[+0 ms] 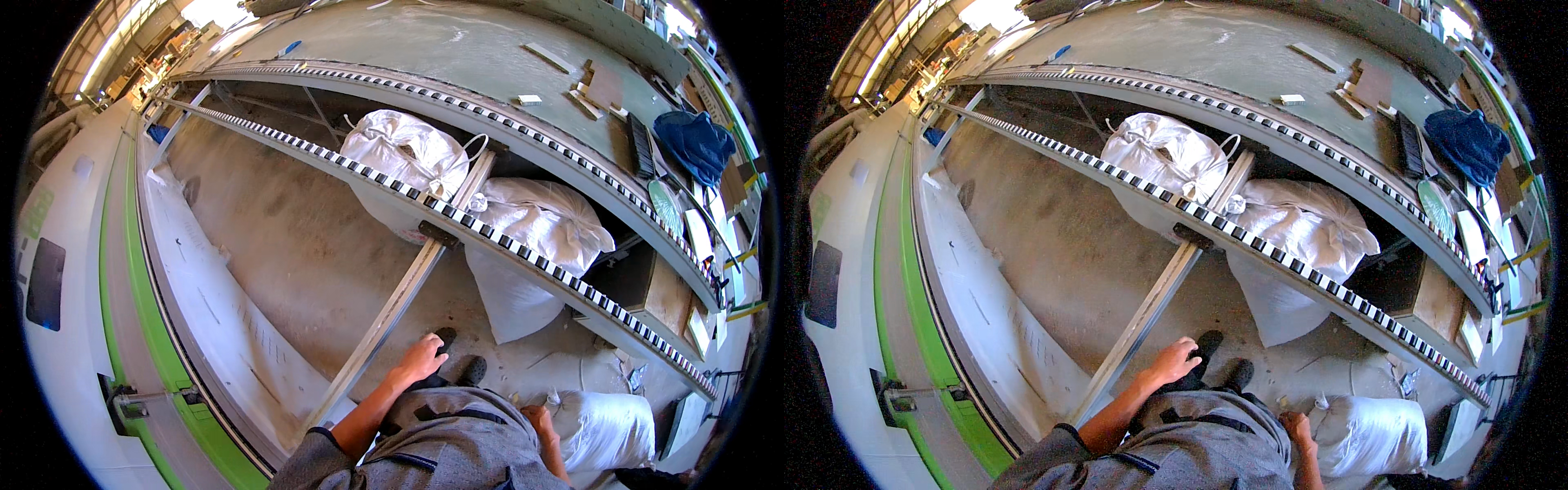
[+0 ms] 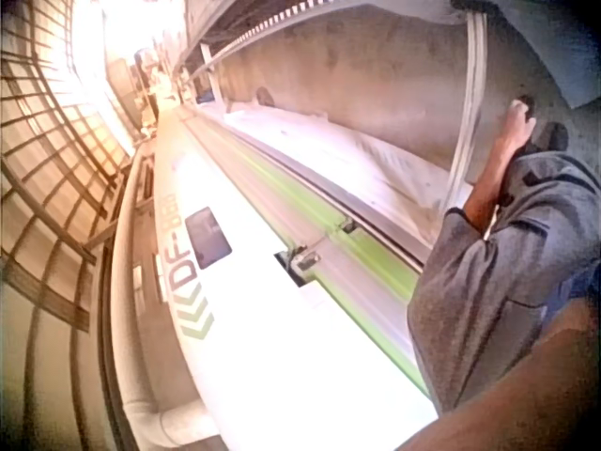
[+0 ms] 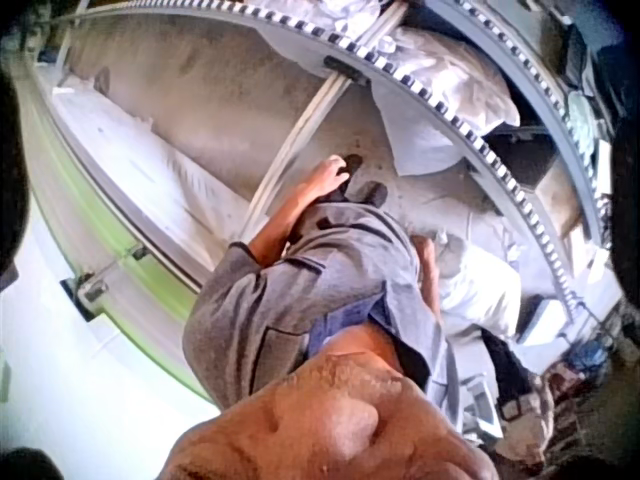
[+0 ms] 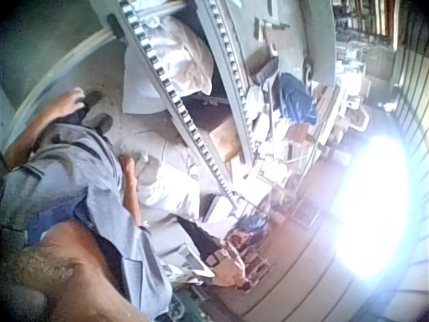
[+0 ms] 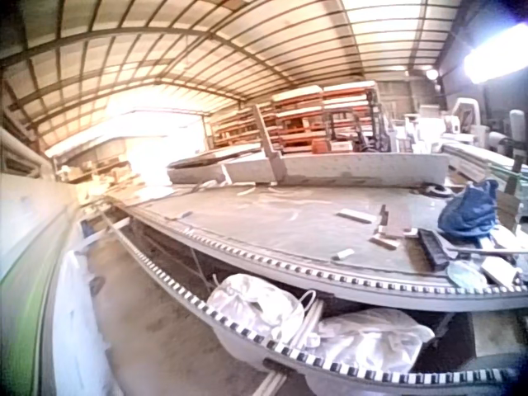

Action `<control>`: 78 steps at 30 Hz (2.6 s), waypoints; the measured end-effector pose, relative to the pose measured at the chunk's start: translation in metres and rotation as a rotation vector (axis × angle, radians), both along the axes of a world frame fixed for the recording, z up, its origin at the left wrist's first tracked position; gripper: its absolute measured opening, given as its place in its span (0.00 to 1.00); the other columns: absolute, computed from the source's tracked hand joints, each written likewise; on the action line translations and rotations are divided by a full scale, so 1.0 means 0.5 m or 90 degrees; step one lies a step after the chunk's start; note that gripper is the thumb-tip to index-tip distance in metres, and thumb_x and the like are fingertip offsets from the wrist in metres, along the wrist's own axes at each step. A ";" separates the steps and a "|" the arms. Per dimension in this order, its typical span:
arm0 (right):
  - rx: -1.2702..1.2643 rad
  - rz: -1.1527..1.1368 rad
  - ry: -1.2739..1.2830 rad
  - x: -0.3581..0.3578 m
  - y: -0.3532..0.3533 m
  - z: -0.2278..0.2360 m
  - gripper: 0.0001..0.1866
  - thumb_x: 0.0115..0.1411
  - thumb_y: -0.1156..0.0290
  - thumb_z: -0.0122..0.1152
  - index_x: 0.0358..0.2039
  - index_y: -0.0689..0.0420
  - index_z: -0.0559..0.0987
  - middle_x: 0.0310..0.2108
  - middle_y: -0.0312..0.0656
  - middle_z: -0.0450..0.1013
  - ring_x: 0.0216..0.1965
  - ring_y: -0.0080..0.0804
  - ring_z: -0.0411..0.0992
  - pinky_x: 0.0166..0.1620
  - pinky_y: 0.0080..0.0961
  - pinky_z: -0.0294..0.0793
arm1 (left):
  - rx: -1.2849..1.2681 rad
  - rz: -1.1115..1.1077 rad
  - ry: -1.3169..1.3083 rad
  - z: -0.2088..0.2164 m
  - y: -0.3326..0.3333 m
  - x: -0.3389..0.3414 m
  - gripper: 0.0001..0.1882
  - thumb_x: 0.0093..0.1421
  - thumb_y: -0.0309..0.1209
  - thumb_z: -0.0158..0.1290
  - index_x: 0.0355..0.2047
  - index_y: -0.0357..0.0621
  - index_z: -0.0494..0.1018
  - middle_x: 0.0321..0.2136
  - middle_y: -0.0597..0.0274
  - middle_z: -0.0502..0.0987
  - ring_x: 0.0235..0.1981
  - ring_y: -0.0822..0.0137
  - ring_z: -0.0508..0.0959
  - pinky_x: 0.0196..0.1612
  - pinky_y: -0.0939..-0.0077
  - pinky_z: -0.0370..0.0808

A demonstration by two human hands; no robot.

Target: The person pushes a hand truck carrying a flat board across a workshop floor. They then lift several large white sacks from the floor and place them onto a metal shelving unit, arranging them in a row.

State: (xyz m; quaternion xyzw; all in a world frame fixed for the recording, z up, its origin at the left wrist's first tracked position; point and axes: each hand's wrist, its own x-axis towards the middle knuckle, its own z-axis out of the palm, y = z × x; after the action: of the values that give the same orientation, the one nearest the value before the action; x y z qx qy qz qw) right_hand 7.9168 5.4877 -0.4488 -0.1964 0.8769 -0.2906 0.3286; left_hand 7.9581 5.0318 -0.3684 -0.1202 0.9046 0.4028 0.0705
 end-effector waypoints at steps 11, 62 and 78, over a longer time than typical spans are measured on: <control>0.012 -0.048 -0.036 -0.020 -0.029 0.031 0.12 0.58 0.64 0.61 0.35 0.58 0.84 0.31 0.52 0.80 0.33 0.49 0.80 0.38 0.39 0.78 | 0.018 0.031 0.015 -0.005 -0.008 0.013 0.19 0.57 0.34 0.60 0.43 0.32 0.74 0.46 0.43 0.74 0.47 0.44 0.75 0.50 0.57 0.73; -0.078 0.157 0.131 -0.286 -0.609 0.461 0.15 0.62 0.67 0.57 0.46 0.61 0.79 0.41 0.51 0.76 0.41 0.53 0.75 0.44 0.43 0.76 | 0.164 0.207 0.067 0.050 -0.331 -0.069 0.23 0.57 0.29 0.60 0.51 0.32 0.71 0.49 0.45 0.74 0.50 0.47 0.74 0.55 0.60 0.71; -0.066 -0.224 0.144 -0.002 -0.301 0.377 0.16 0.61 0.65 0.56 0.46 0.60 0.80 0.42 0.51 0.76 0.43 0.52 0.75 0.47 0.41 0.75 | -0.194 0.030 -0.146 0.002 -0.282 -0.080 0.38 0.50 0.38 0.67 0.54 0.30 0.63 0.45 0.35 0.76 0.47 0.38 0.76 0.53 0.54 0.72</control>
State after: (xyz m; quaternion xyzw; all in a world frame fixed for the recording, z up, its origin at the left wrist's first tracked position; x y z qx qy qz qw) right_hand 7.9157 5.3371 -0.2602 -0.0879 0.9131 -0.3640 0.1615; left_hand 7.9180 4.8906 -0.3675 -0.1956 0.9381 0.2463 0.1449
